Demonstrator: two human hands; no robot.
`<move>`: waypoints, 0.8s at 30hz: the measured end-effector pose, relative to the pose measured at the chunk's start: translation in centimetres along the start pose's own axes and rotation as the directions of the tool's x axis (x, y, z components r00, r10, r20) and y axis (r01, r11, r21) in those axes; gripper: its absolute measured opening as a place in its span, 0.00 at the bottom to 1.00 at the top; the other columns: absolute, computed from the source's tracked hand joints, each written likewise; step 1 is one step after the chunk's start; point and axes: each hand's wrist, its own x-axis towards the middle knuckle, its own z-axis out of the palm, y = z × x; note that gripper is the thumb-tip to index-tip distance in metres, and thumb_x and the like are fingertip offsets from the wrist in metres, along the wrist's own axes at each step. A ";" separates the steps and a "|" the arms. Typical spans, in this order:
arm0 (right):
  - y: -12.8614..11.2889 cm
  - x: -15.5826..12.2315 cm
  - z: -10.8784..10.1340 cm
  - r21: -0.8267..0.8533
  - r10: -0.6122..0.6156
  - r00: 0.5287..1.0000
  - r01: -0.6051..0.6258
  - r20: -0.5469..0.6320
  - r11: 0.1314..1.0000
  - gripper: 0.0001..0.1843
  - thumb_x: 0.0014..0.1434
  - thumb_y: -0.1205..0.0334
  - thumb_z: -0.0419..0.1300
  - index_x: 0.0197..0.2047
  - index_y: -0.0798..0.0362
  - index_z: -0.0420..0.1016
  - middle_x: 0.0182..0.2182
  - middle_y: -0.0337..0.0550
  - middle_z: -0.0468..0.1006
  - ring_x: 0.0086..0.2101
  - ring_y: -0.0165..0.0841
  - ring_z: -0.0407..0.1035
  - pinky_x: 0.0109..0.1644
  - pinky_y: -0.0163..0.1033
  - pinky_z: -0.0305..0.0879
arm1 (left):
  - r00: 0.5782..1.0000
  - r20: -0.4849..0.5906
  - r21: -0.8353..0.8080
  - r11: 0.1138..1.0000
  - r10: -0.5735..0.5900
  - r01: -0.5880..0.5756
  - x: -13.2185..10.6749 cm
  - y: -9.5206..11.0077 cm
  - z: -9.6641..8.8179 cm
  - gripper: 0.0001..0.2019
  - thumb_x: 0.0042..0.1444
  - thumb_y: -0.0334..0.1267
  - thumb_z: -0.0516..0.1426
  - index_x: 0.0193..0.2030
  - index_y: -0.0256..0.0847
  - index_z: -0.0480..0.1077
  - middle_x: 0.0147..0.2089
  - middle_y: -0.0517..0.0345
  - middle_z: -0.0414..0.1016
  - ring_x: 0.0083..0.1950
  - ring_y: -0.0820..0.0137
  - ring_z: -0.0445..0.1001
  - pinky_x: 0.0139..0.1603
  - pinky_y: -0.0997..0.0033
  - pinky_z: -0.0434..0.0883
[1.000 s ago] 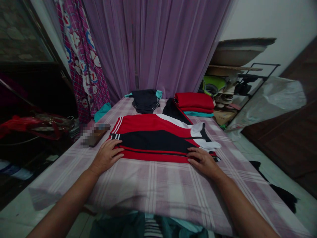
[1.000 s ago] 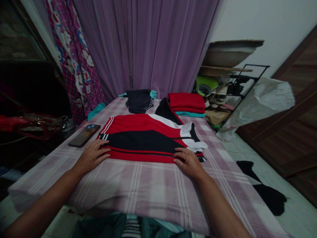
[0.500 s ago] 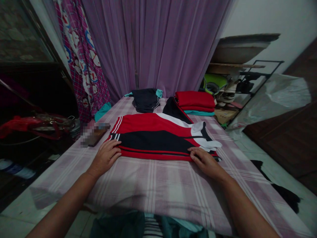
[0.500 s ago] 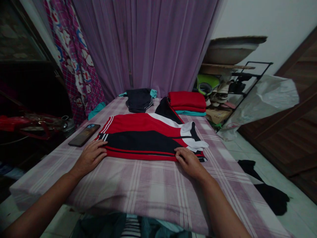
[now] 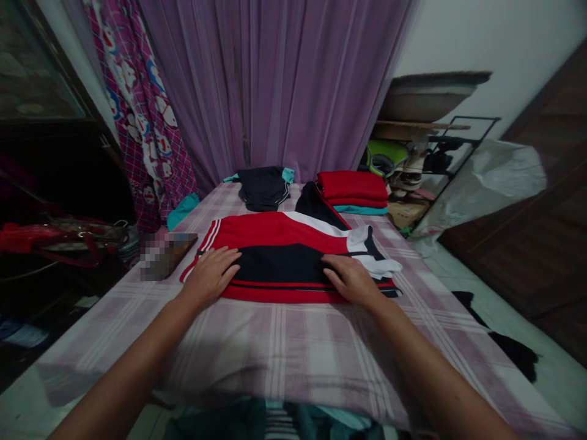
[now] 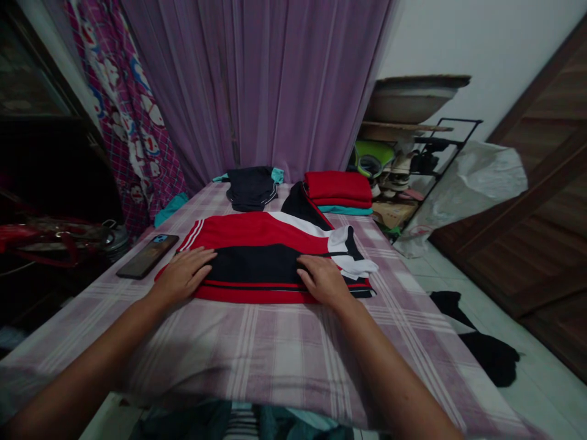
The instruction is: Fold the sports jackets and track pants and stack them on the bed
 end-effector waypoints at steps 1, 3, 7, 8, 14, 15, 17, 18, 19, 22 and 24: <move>-0.9 1.2 0.2 -0.020 -0.018 1.000 0.019 0.010 1.000 0.22 0.67 0.55 0.50 0.59 0.52 0.71 0.57 0.52 0.74 0.57 0.42 0.68 0.60 0.52 0.62 | 0.999 0.036 0.025 1.000 -0.003 0.002 0.8 0.2 0.5 0.26 0.66 0.52 0.42 0.62 0.43 0.68 0.66 0.51 0.69 0.69 0.58 0.62 0.68 0.49 0.56; -2.6 3.4 1.1 -0.054 -0.034 0.999 0.036 0.041 0.998 0.26 0.68 0.53 0.49 0.66 0.51 0.65 0.65 0.52 0.65 0.64 0.43 0.58 0.65 0.55 0.54 | 0.993 0.107 0.079 0.996 -0.041 0.032 1.8 0.5 1.9 0.27 0.66 0.53 0.43 0.65 0.44 0.65 0.69 0.51 0.64 0.71 0.56 0.58 0.69 0.46 0.53; -4.3 6.0 3.9 -0.119 0.025 0.972 0.003 0.233 0.993 0.31 0.69 0.47 0.46 0.70 0.50 0.56 0.70 0.51 0.53 0.68 0.43 0.46 0.69 0.59 0.43 | 0.976 0.188 0.159 0.984 -0.109 0.079 2.1 0.4 3.9 0.28 0.65 0.54 0.45 0.67 0.44 0.63 0.69 0.49 0.63 0.71 0.55 0.57 0.70 0.44 0.51; -4.4 6.3 4.5 -0.131 0.053 0.956 -0.015 0.287 0.991 0.31 0.69 0.46 0.44 0.70 0.50 0.56 0.70 0.51 0.53 0.69 0.43 0.46 0.69 0.59 0.42 | 0.975 0.195 0.165 0.983 -0.109 0.077 2.0 0.3 4.1 0.29 0.65 0.54 0.45 0.67 0.43 0.63 0.69 0.48 0.63 0.71 0.55 0.57 0.70 0.45 0.51; -2.5 5.5 5.1 -0.173 0.141 0.925 -0.084 0.353 0.981 0.32 0.69 0.44 0.41 0.70 0.49 0.56 0.70 0.48 0.53 0.69 0.41 0.45 0.70 0.55 0.43 | 0.973 0.200 0.163 0.983 -0.112 0.079 1.9 0.3 3.8 0.29 0.65 0.55 0.45 0.67 0.42 0.63 0.70 0.48 0.62 0.71 0.55 0.57 0.70 0.45 0.50; -1.8 5.1 4.8 -0.181 0.155 0.927 -0.097 0.342 0.979 0.32 0.70 0.44 0.41 0.71 0.49 0.56 0.70 0.48 0.52 0.69 0.41 0.46 0.70 0.55 0.44 | 0.973 0.202 0.166 0.983 -0.114 0.080 1.9 0.3 3.8 0.29 0.65 0.55 0.45 0.67 0.42 0.63 0.70 0.48 0.62 0.71 0.55 0.57 0.70 0.46 0.50; 0.0 4.0 4.2 -0.199 0.194 0.929 -0.135 0.316 0.971 0.31 0.70 0.46 0.41 0.71 0.50 0.56 0.70 0.48 0.53 0.68 0.41 0.47 0.69 0.55 0.45 | 0.971 0.209 0.169 0.982 -0.114 0.079 2.0 0.4 3.8 0.29 0.65 0.55 0.45 0.67 0.42 0.63 0.70 0.48 0.62 0.71 0.55 0.57 0.71 0.45 0.50; 1.0 3.3 3.8 -0.211 0.215 0.928 -0.155 0.303 0.965 0.30 0.70 0.48 0.41 0.70 0.50 0.56 0.70 0.48 0.54 0.68 0.40 0.48 0.69 0.55 0.45 | 0.971 0.209 0.169 0.983 -0.113 0.078 2.0 0.4 3.8 0.29 0.65 0.55 0.44 0.67 0.42 0.63 0.70 0.48 0.62 0.71 0.55 0.57 0.71 0.45 0.50; 2.1 2.7 3.5 -0.220 0.231 0.928 -0.169 0.292 0.961 0.30 0.70 0.49 0.42 0.70 0.50 0.57 0.70 0.48 0.55 0.68 0.40 0.49 0.69 0.55 0.45 | 0.972 0.207 0.167 0.983 -0.112 0.077 1.9 0.4 3.9 0.29 0.65 0.55 0.44 0.67 0.42 0.63 0.70 0.49 0.62 0.71 0.55 0.57 0.70 0.45 0.50; 4.6 1.3 2.9 -0.235 0.254 0.931 -0.194 0.262 0.953 0.28 0.70 0.51 0.42 0.69 0.47 0.60 0.68 0.46 0.59 0.67 0.40 0.51 0.69 0.56 0.46 | 0.978 0.178 0.164 0.983 -0.109 0.080 1.8 0.3 4.1 0.30 0.65 0.55 0.45 0.67 0.42 0.64 0.69 0.49 0.63 0.71 0.56 0.58 0.70 0.46 0.51; 5.3 0.8 2.9 -0.231 0.263 0.935 -0.209 0.236 0.950 0.27 0.70 0.52 0.43 0.68 0.45 0.61 0.68 0.46 0.60 0.66 0.41 0.53 0.68 0.58 0.47 | 0.983 0.149 0.160 0.984 -0.105 0.080 1.6 0.2 4.3 0.29 0.65 0.56 0.45 0.66 0.43 0.64 0.69 0.50 0.64 0.71 0.56 0.58 0.70 0.46 0.51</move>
